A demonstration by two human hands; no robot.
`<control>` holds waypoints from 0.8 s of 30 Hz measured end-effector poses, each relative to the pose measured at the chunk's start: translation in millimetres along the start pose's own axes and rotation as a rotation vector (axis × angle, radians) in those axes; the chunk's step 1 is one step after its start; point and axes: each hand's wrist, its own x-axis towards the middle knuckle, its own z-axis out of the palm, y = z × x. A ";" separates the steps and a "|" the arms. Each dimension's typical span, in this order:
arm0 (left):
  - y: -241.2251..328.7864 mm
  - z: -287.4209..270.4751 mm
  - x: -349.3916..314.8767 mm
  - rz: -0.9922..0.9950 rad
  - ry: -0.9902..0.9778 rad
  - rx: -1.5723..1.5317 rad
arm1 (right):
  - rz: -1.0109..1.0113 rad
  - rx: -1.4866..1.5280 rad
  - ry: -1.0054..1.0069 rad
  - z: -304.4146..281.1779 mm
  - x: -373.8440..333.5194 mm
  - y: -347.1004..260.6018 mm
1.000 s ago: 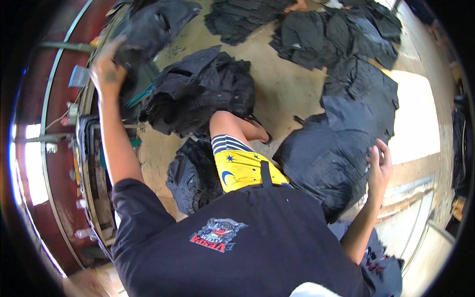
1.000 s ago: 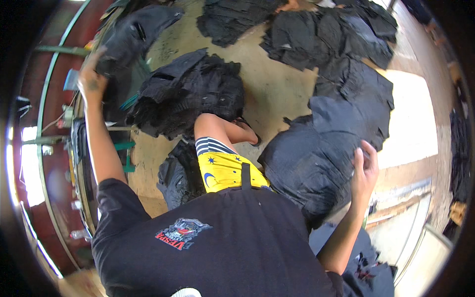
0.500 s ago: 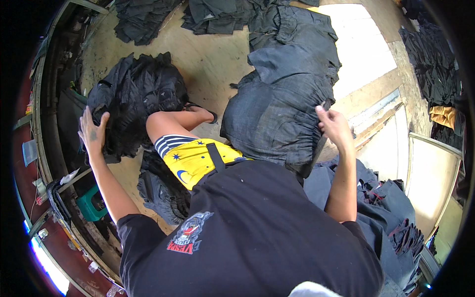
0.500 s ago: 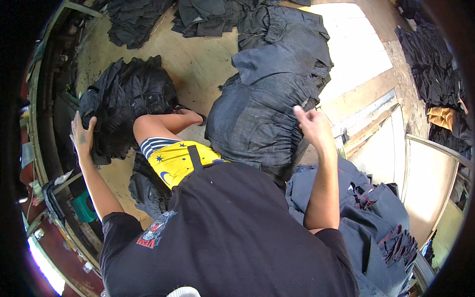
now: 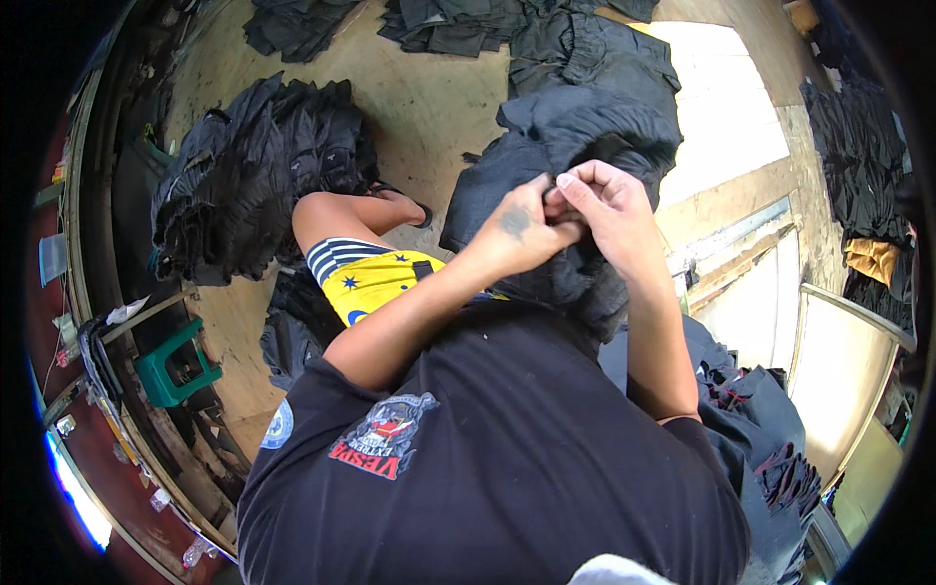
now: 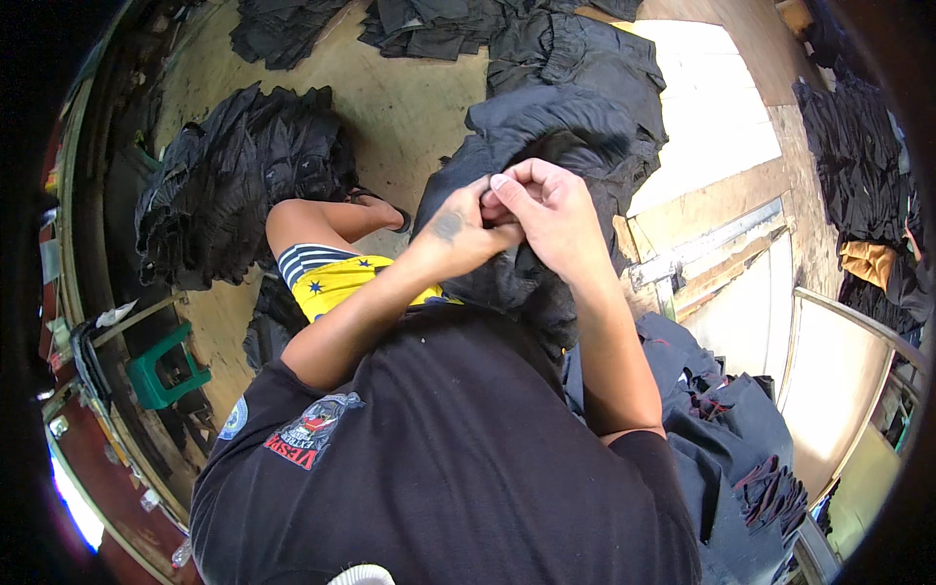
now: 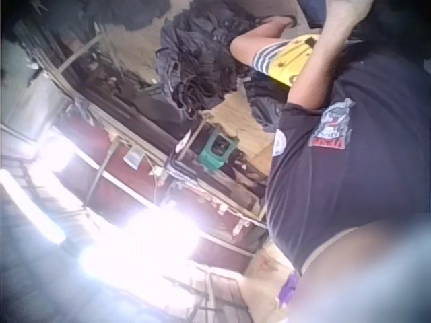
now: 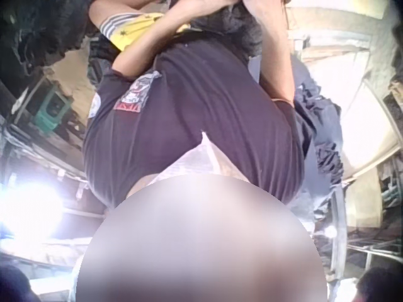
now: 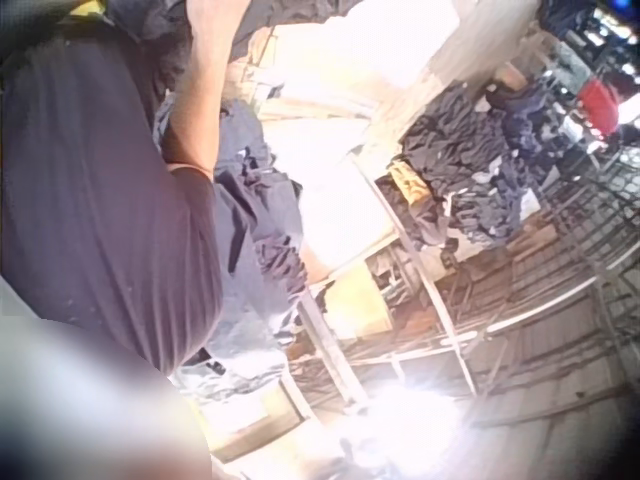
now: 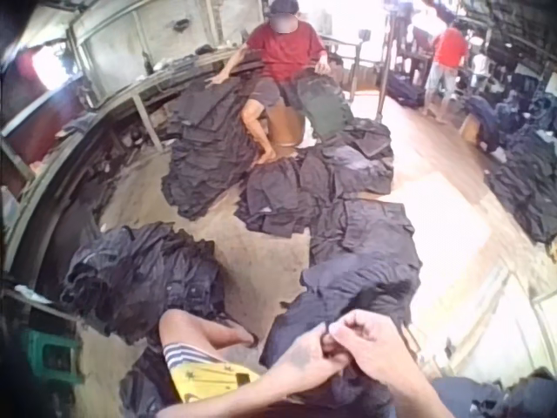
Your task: The person sits on the floor and repeatedly picks up black fabric pieces, opens them to check the interior, and places them into a separate pile. The person continues this process for multiple items throughout the clip.
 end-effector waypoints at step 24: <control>275.4 -344.2 -163.8 0.666 1.002 1.476 | -0.273 -0.308 -0.003 -14.0 -12.3 -23.9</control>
